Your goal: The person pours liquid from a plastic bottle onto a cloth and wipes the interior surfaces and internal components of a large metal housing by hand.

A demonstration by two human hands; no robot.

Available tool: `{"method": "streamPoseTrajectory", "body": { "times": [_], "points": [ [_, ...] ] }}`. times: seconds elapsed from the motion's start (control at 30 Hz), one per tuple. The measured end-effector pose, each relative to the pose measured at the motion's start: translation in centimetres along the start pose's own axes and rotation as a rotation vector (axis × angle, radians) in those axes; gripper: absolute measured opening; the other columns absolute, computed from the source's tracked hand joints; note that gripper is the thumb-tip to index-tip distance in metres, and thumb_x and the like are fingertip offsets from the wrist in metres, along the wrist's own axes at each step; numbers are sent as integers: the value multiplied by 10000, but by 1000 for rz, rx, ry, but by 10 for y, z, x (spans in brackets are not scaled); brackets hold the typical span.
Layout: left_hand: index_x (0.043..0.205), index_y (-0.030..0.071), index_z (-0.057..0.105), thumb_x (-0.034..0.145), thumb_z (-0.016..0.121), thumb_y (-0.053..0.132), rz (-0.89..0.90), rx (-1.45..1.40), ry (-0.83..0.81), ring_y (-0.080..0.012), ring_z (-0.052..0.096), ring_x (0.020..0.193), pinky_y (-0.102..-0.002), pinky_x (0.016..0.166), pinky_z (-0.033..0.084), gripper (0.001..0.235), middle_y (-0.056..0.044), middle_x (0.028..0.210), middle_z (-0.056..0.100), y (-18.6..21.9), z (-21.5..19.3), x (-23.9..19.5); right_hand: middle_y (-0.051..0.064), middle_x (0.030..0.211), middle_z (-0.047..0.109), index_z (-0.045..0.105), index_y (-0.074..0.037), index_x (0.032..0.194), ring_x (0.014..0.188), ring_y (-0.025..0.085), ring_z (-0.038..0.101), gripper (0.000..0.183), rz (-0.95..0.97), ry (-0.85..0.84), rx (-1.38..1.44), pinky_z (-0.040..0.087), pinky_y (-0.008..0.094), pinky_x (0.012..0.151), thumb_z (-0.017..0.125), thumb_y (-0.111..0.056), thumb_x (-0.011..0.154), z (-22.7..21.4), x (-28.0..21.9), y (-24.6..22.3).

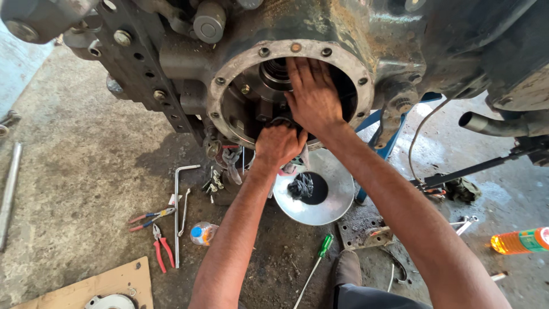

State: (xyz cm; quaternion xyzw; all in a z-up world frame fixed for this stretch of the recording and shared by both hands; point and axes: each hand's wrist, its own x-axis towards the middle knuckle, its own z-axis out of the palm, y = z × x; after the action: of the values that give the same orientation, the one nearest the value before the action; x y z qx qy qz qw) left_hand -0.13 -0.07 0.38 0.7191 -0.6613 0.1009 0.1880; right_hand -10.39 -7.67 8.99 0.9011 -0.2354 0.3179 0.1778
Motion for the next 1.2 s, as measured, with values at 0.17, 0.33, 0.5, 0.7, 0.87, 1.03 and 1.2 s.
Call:
{"method": "streamPoseTrajectory", "body": {
  "times": [0.17, 0.33, 0.5, 0.7, 0.87, 1.03, 1.2],
  "points": [
    [708, 88, 778, 1029, 477, 470, 38, -20, 73, -274, 727, 602, -418, 628, 598, 583, -121, 678, 737, 1, -1, -5, 252, 1484, 468, 362, 42, 1556, 1376, 430, 465, 787, -7, -8, -13, 317, 498, 1214, 712, -296, 938, -6, 3, -3],
    [702, 107, 783, 1007, 478, 477, 51, 2, 30, -297, 730, 631, -446, 627, 592, 568, -125, 696, 740, -3, 4, -1, 311, 1491, 461, 351, 68, 1524, 1350, 471, 489, 808, 40, 94, 61, 392, 488, 1159, 711, -274, 886, -17, -13, -8],
    [879, 113, 791, 1032, 424, 438, 149, 65, -12, -316, 739, 820, -475, 715, 583, 514, -130, 872, 769, -11, 16, 0, 247, 1301, 632, 470, -51, 1470, 1062, 447, 664, 531, 365, -112, 454, 551, 503, 876, 652, -172, 986, -38, -53, -15],
    [1049, 129, 763, 1049, 365, 500, 168, 86, 0, -341, 658, 1119, -503, 962, 508, 544, -135, 1096, 742, -19, 38, 7, 155, 1219, 735, 600, -22, 1293, 1066, 291, 756, 282, 361, 147, 802, 606, 368, 848, 597, -25, 1010, -57, -107, -27],
    [1078, 66, 755, 1054, 322, 561, 21, 31, -60, -322, 608, 1228, -497, 1054, 437, 658, -134, 1208, 722, -21, 51, 13, 95, 1213, 755, 601, -25, 1298, 1018, 155, 765, 318, 582, -29, 1066, 605, 303, 797, 561, -32, 983, -67, -141, -47],
    [1045, 45, 765, 1033, 344, 543, 29, 11, 35, -343, 615, 1195, -513, 1035, 430, 653, -162, 1171, 726, -16, 56, 11, 96, 1211, 737, 594, -8, 1294, 1018, 169, 750, 285, 709, -91, 1248, 580, 292, 803, 523, -61, 1023, -76, -165, -56],
    [935, 64, 767, 1040, 449, 485, -28, 1, 169, -323, 690, 1063, -456, 1002, 485, 538, -145, 1029, 761, 1, 42, -2, 103, 1172, 743, 620, 1, 1264, 970, 171, 745, 262, 817, -66, 1305, 583, 290, 788, 521, -85, 1037, -83, -180, -59]
  ]
}}
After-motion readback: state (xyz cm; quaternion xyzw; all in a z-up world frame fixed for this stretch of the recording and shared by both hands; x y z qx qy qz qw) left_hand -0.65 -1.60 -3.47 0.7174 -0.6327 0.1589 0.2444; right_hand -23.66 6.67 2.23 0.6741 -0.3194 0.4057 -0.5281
